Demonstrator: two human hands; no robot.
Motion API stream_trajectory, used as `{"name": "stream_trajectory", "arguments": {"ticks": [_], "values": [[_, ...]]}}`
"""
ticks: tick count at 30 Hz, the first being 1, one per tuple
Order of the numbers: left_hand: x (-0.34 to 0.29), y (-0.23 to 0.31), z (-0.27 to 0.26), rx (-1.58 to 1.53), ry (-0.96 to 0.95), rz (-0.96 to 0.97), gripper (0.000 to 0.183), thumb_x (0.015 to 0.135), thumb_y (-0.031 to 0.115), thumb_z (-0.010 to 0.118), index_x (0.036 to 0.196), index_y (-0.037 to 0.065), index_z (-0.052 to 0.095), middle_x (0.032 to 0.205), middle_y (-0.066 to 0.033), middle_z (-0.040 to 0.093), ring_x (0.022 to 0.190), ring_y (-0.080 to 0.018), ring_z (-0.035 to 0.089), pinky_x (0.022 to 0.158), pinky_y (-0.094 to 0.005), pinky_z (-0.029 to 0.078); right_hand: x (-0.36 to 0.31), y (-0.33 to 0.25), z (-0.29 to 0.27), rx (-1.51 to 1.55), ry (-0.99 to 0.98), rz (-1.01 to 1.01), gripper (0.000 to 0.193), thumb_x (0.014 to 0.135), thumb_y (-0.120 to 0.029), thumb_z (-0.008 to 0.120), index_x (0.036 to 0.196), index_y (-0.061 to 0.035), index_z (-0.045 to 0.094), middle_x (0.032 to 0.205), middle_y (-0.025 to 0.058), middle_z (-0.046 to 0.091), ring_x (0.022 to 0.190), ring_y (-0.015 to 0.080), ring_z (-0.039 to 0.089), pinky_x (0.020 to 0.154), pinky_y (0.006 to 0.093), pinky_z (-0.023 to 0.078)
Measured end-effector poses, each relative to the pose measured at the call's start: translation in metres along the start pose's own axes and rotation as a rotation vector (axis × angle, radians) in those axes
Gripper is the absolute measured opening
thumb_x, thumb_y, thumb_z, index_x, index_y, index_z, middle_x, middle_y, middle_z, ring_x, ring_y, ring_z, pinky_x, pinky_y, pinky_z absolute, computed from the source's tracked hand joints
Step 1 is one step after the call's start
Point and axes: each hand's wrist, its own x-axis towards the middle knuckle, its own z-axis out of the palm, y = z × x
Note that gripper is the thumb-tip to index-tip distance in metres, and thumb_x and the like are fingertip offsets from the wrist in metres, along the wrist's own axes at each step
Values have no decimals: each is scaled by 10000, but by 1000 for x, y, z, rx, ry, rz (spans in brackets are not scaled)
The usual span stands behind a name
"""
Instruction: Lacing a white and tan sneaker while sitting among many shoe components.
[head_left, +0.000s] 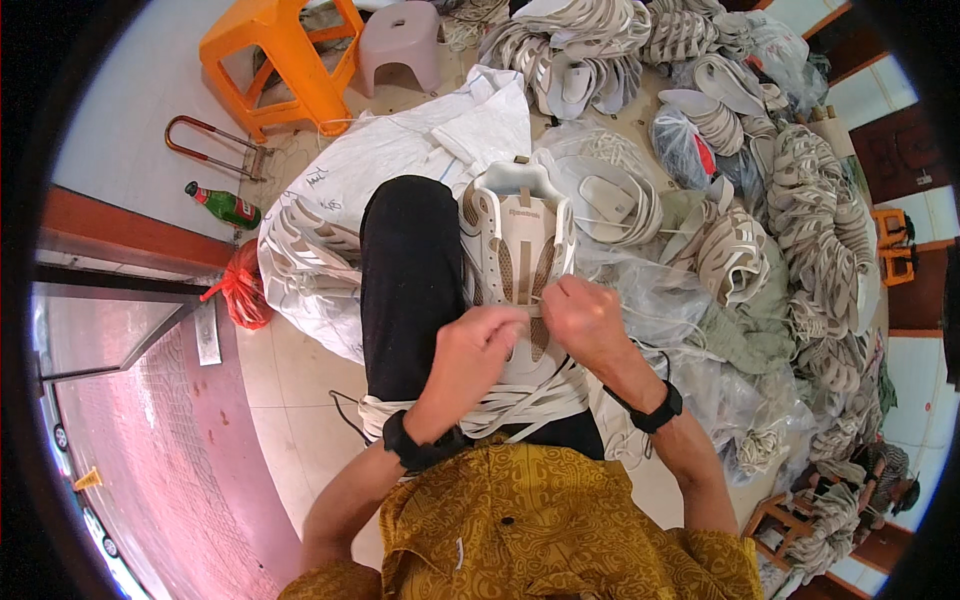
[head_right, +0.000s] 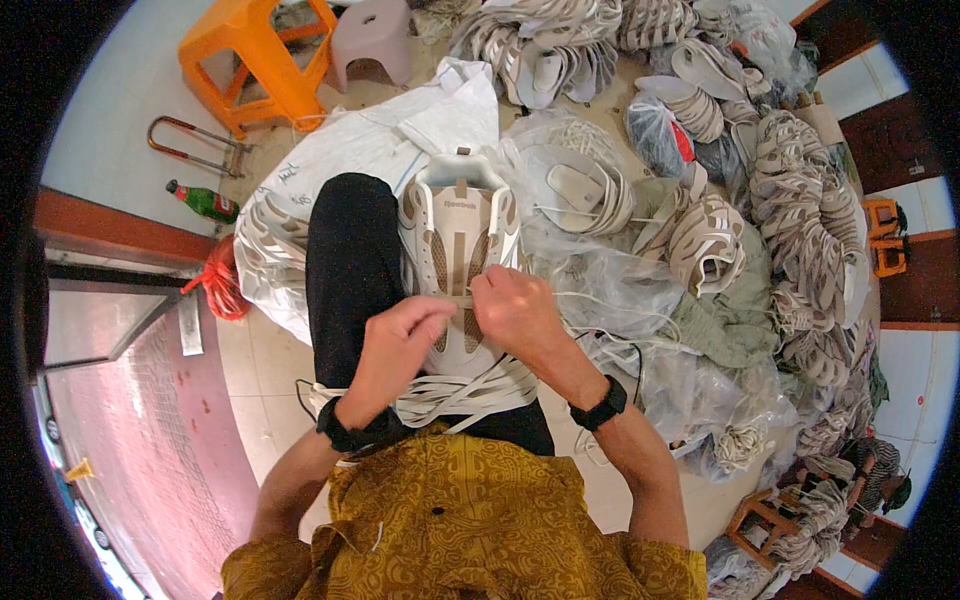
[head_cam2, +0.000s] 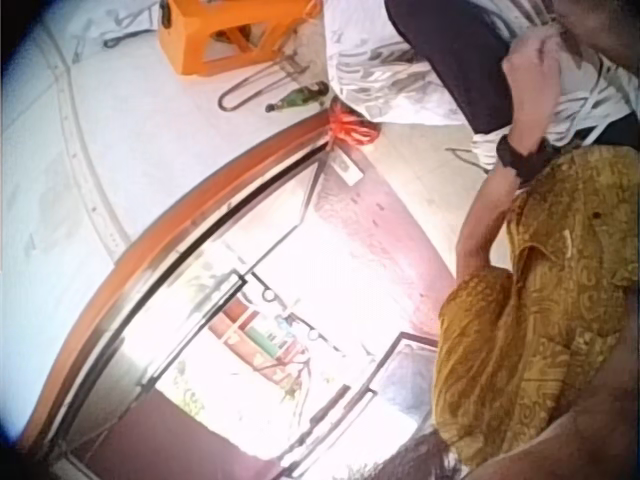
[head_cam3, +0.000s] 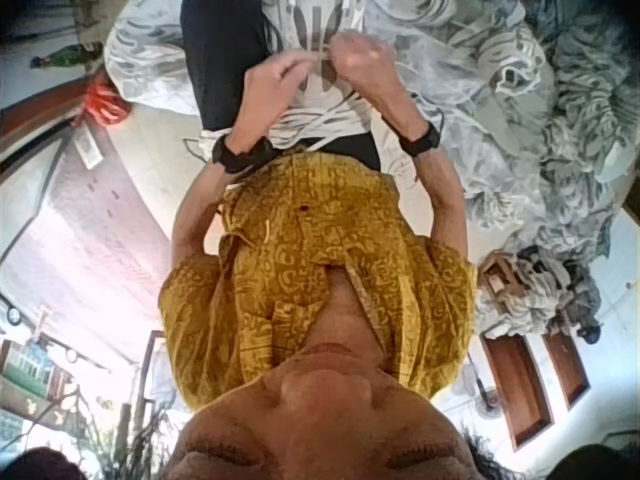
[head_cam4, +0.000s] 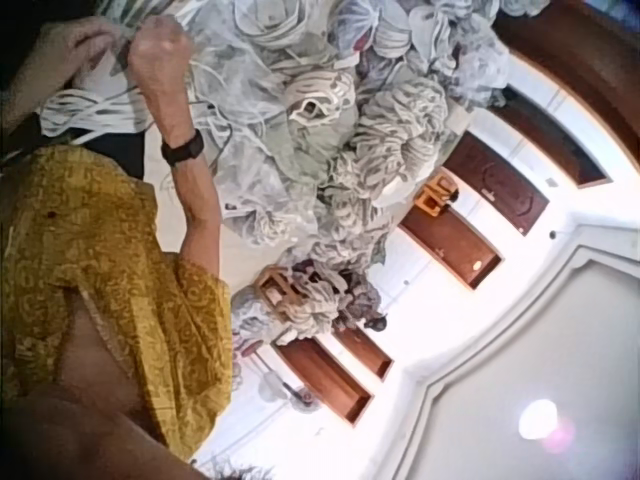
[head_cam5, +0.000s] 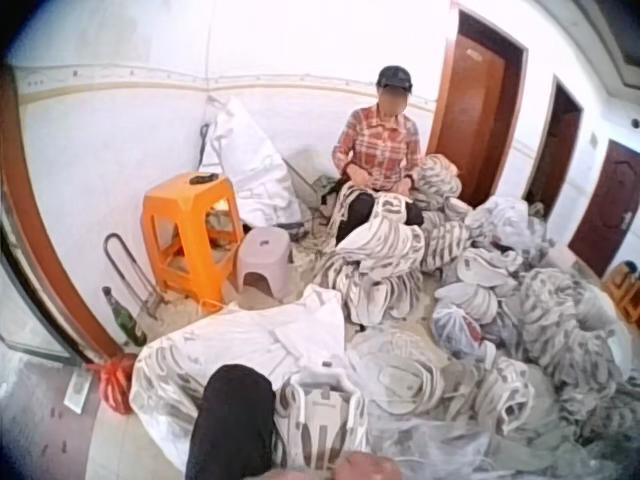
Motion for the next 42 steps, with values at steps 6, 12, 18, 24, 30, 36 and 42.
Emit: {"name": "stream_trajectory", "arguments": {"ticks": [6,12,18,24,30,36,42], "values": [[7,-12,1,-829,103,-219,138,851,70,484,910,-18,573,819,-75,584,724,-157,561,652,-267,461,1,1,-2,51,42,-47,101,584,-74,543,591,-53,444,561,57,425,480,208,514,408,312,424],[1,-14,3,305,242,338,121,729,-40,556,832,9,594,802,-100,592,731,-215,576,659,-282,457,0,-3,-1,66,36,24,106,605,-54,551,596,-51,445,561,64,426,473,215,510,399,317,419],[-1,-16,9,21,216,74,145,730,-49,549,851,15,597,817,-103,591,759,-216,579,671,-272,455,2,-2,2,33,-73,42,117,644,-59,549,590,-52,446,561,76,431,483,222,517,412,311,430],[-5,-17,11,88,247,167,159,719,-49,534,847,31,586,816,-109,573,777,-271,559,682,-309,456,9,12,8,531,-155,260,82,658,-87,566,650,-14,531,602,94,531,526,275,527,476,332,415],[-10,-14,11,103,222,136,196,706,-61,532,873,28,583,864,-111,574,814,-276,552,719,-314,451,8,16,5,801,-322,512,97,663,-102,567,663,-6,551,615,104,545,525,275,539,502,317,430],[-8,-15,13,125,211,164,225,692,-65,538,895,24,577,888,-120,572,837,-285,543,737,-316,444,10,9,4,252,-237,152,74,675,-78,577,671,-24,527,625,90,517,561,269,550,509,345,449],[-9,-14,12,132,218,177,236,685,-70,540,898,23,579,891,-120,573,836,-283,542,738,-319,444,7,2,5,173,-195,136,75,668,-41,577,666,-31,502,610,100,491,553,282,535,494,358,442]]}}
